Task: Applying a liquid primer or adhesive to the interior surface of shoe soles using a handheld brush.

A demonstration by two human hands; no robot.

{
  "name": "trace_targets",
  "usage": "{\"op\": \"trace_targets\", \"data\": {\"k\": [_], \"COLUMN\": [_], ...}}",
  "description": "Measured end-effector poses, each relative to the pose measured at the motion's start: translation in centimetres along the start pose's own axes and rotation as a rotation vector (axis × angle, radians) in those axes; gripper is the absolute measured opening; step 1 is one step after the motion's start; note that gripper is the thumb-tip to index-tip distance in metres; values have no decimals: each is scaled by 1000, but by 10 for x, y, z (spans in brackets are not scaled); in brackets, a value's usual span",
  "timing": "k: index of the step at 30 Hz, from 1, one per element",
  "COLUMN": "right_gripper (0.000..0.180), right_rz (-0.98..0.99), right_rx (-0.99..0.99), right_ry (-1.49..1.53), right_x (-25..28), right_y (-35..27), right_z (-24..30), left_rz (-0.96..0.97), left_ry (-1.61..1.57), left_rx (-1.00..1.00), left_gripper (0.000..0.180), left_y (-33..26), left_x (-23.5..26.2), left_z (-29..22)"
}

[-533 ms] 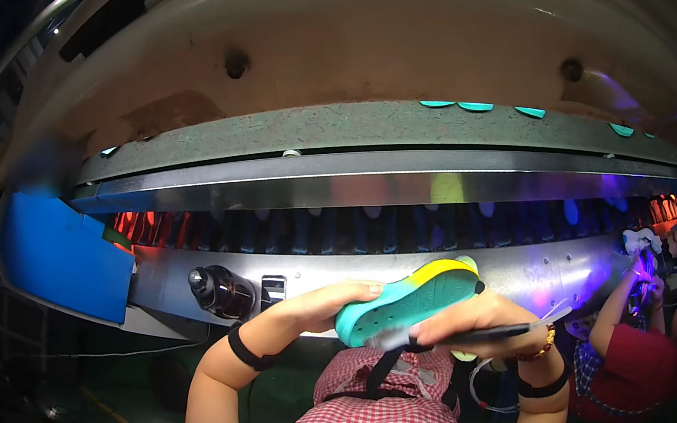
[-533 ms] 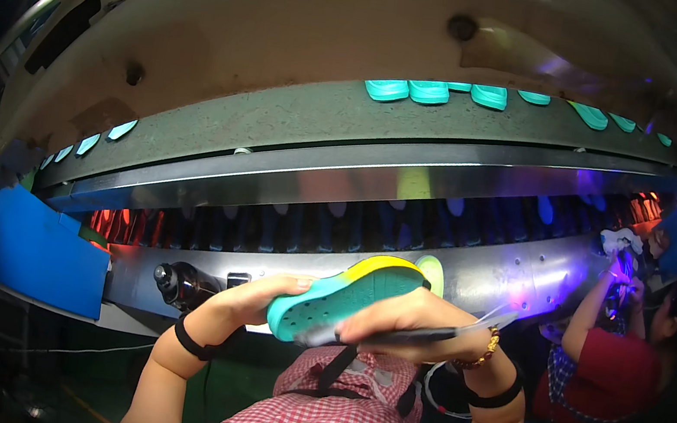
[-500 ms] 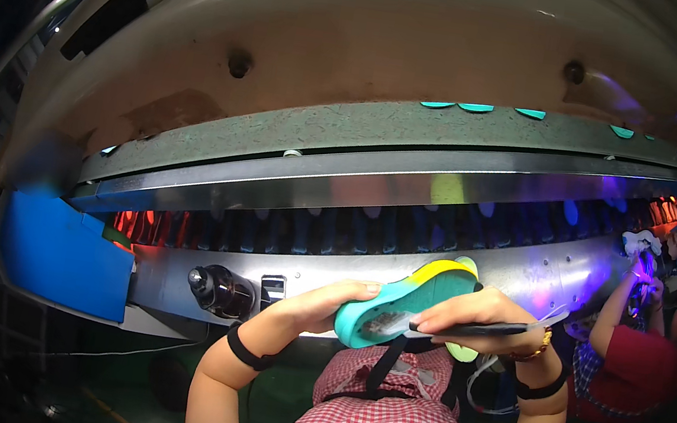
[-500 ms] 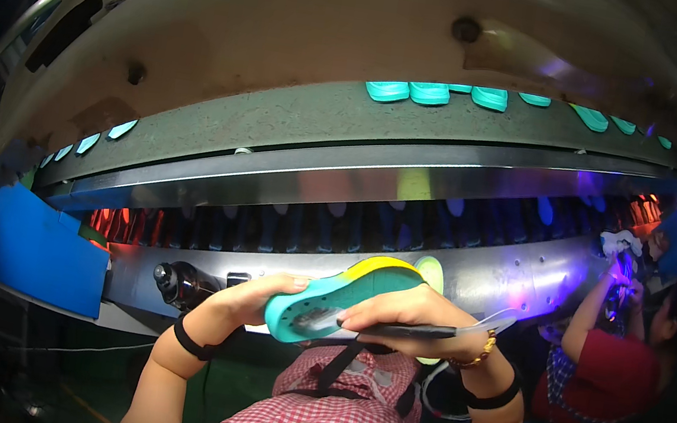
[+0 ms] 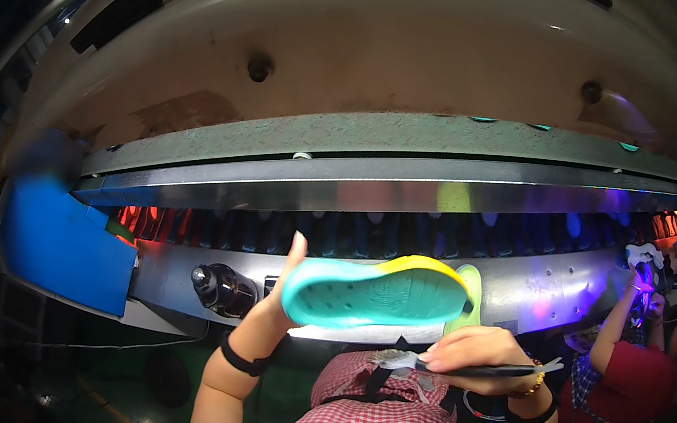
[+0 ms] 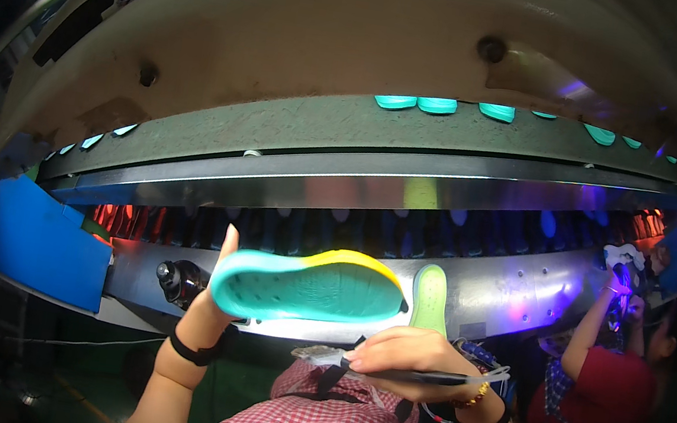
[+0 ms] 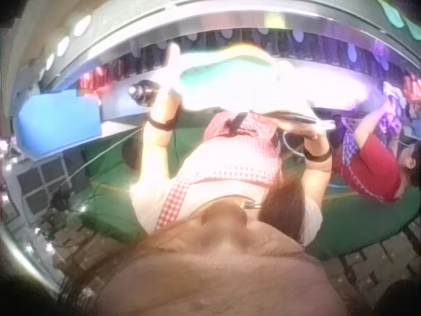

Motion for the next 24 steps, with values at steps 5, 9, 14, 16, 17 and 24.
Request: {"op": "trace_targets", "data": {"k": [5, 9, 14, 16, 17, 24], "right_gripper": [20, 20, 19, 19, 19, 19], "right_rz": [-252, -353, -275, -25, 26, -277], "right_rx": [-140, -256, 64, 20, 22, -5], "right_ry": [72, 191, -227, -170, -141, -45], "right_x": [0, -5, -34, -45, -44, -18], "right_y": [9, 13, 20, 17, 13, 36], "right_z": [-23, -63, -21, -9, -5, -13], "left_rz": [-71, -132, -273, -334, -256, -183], "left_ry": [-188, -92, -16, -46, -66, -22], "left_rx": [-255, -277, -411, -429, -450, -449], "left_gripper": [98, 98, 94, 92, 91, 98], "left_y": [28, 30, 24, 22, 21, 26], "left_x": [18, 22, 36, 38, 32, 14], "left_z": [40, 58, 44, 39, 38, 47]}}
Point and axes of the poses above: each hand's wrist, its own y-axis towards the middle knuckle, its own x-axis out of the back of the hand, z = x × y, the point moved 8 cm from there along y, towards the middle knuckle, and after that the axes turned 7 degrees about -x, right-handed, at the moved point
